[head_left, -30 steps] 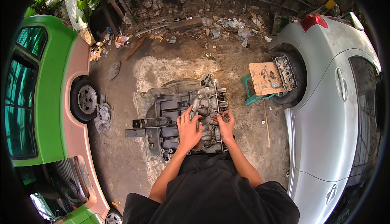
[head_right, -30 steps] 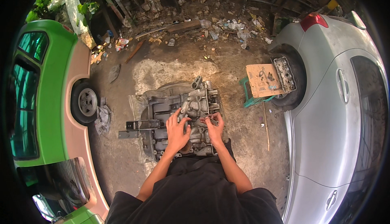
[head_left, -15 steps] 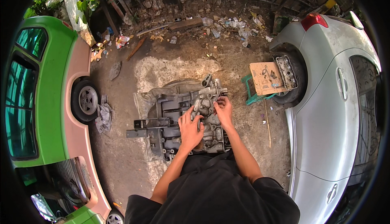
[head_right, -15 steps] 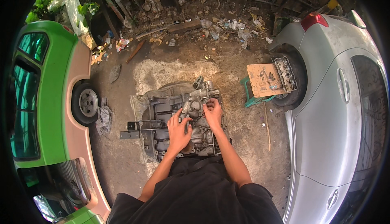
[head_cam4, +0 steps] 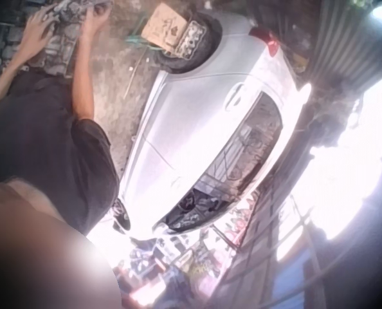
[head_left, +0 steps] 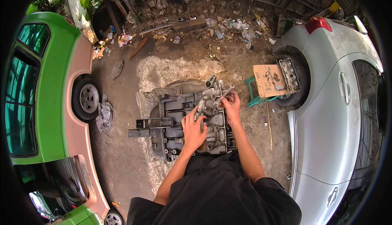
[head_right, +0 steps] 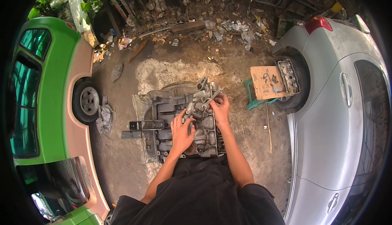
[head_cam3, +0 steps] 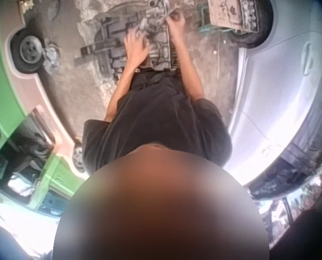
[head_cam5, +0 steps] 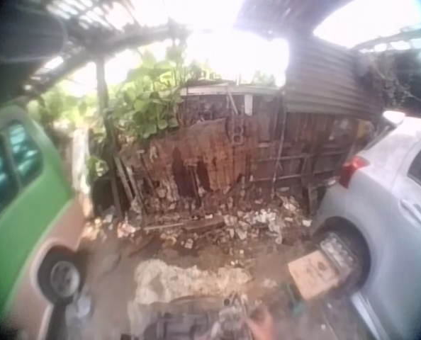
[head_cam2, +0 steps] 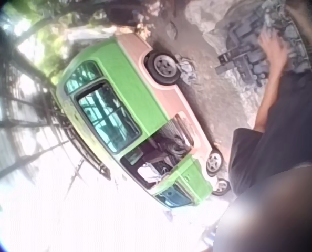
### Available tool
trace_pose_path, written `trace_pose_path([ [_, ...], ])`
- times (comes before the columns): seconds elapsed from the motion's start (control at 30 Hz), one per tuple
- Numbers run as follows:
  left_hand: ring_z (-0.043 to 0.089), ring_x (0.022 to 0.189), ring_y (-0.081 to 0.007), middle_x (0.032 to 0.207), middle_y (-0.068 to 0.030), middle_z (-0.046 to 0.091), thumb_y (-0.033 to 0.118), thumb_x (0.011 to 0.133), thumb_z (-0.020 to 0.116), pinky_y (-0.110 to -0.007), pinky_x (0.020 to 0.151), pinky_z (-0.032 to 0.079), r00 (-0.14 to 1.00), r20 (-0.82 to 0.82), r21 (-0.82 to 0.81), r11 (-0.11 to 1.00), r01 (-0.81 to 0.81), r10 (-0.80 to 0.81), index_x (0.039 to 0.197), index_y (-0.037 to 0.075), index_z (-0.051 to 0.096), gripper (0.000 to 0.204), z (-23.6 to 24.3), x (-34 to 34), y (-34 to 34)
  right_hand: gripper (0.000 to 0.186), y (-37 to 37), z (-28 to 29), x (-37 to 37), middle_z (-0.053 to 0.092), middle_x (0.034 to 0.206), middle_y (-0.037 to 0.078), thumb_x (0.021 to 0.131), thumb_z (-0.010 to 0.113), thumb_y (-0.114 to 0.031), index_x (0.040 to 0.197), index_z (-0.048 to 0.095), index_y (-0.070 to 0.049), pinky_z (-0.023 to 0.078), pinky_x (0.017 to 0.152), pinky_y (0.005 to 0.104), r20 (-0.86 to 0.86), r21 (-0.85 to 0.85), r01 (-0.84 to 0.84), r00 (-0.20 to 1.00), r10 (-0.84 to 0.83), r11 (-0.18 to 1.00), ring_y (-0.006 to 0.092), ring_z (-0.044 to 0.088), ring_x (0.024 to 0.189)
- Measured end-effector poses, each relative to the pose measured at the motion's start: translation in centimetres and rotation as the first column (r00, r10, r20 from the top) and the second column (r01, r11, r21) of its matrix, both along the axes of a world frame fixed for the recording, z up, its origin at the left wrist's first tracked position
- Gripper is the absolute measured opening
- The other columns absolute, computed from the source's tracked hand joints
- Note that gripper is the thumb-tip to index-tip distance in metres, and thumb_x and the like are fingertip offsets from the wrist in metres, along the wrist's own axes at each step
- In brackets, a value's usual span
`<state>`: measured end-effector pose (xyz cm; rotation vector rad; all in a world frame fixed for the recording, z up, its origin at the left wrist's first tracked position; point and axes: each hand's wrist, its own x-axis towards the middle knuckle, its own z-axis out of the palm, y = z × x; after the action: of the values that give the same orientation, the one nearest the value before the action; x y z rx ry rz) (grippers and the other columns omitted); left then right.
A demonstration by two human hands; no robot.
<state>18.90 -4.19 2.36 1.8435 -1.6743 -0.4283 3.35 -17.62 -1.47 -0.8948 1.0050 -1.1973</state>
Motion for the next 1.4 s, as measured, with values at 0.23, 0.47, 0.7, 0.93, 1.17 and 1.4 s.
trace_pose_path([
  [0.23, 0.043, 0.14, -0.0367, 0.153, -0.0156, 0.046, 0.012, 0.088, 0.068, -0.057, 0.115, 0.028, 1.0, 0.006, -0.006, 1.0, -0.005, 0.005, 0.111, 0.01, 0.07, 0.024, 0.1, 0.0, 0.0, 0.025, 3.4, 0.4, -2.1, 0.065, 0.102, 0.014, 0.098, 0.065, 0.003, 0.115, 0.047, -0.001, 0.069, 0.077, 0.0419, 0.068, 0.106, 0.095, 0.992, -0.103, 0.99, 0.0307, 0.077, 0.087],
  [0.47, 0.043, 0.14, -0.037, 0.153, -0.0164, 0.046, 0.013, 0.089, 0.067, -0.056, 0.115, 0.028, 1.0, 0.01, -0.01, 1.0, 0.004, -0.003, 0.111, 0.009, 0.07, 0.023, -0.2, 0.0, 0.0, 0.016, 6.9, -1.1, -2.5, 0.066, 0.097, 0.012, 0.1, 0.067, -0.004, 0.106, 0.053, -0.001, 0.069, 0.079, 0.0419, 0.044, 0.044, 0.113, 0.992, -0.115, 0.993, 0.0304, 0.077, 0.088],
  [0.7, 0.042, 0.14, -0.0376, 0.152, -0.0177, 0.046, 0.012, 0.088, 0.067, -0.056, 0.115, 0.028, 1.0, 0.009, -0.014, 1.0, 0.008, -0.008, 0.111, 0.009, 0.07, 0.024, -0.3, 0.1, 0.0, 0.015, 8.0, -1.8, -1.8, 0.068, 0.098, 0.014, 0.102, 0.065, -0.005, 0.109, 0.053, 0.0, 0.067, 0.083, 0.0425, 0.067, -0.031, 0.15, 0.987, -0.148, 0.988, 0.0312, 0.077, 0.093],
  [0.93, 0.041, 0.141, -0.0396, 0.154, -0.0178, 0.046, 0.012, 0.086, 0.065, -0.054, 0.116, 0.028, 1.0, -0.006, -0.014, 1.0, 0.004, -0.004, 0.111, 0.009, 0.072, 0.026, -0.1, 0.0, -0.1, 0.017, 8.2, -1.9, -1.3, 0.068, 0.1, 0.014, 0.102, 0.065, -0.006, 0.111, 0.053, 0.002, 0.067, 0.086, 0.0428, -0.011, -0.032, 0.185, 0.983, -0.186, 0.982, 0.0311, 0.077, 0.097],
  [1.17, 0.04, 0.143, -0.039, 0.154, -0.017, 0.046, 0.013, 0.087, 0.065, -0.055, 0.117, 0.027, 1.0, -0.025, 0.019, 1.0, 0.004, -0.003, 0.111, 0.009, 0.073, 0.026, -0.1, 0.1, -0.1, 0.016, 8.4, -1.8, -0.2, 0.067, 0.102, 0.015, 0.103, 0.064, -0.007, 0.113, 0.054, 0.002, 0.066, 0.086, 0.0406, -0.109, -0.021, 0.19, 0.976, -0.191, 0.982, 0.0277, 0.076, 0.096],
  [1.4, 0.041, 0.142, -0.0387, 0.154, -0.0162, 0.046, 0.012, 0.086, 0.065, -0.055, 0.117, 0.028, 1.0, -0.021, 0.006, 1.0, -0.001, 0.001, 0.111, 0.01, 0.073, 0.026, -0.3, 0.1, -0.1, 0.019, 5.8, -1.4, -0.4, 0.07, 0.093, 0.016, 0.103, 0.065, -0.01, 0.113, 0.055, 0.003, 0.065, 0.074, 0.0384, -0.222, 0.027, 0.162, 0.963, -0.152, 0.986, 0.0253, 0.076, 0.086],
])
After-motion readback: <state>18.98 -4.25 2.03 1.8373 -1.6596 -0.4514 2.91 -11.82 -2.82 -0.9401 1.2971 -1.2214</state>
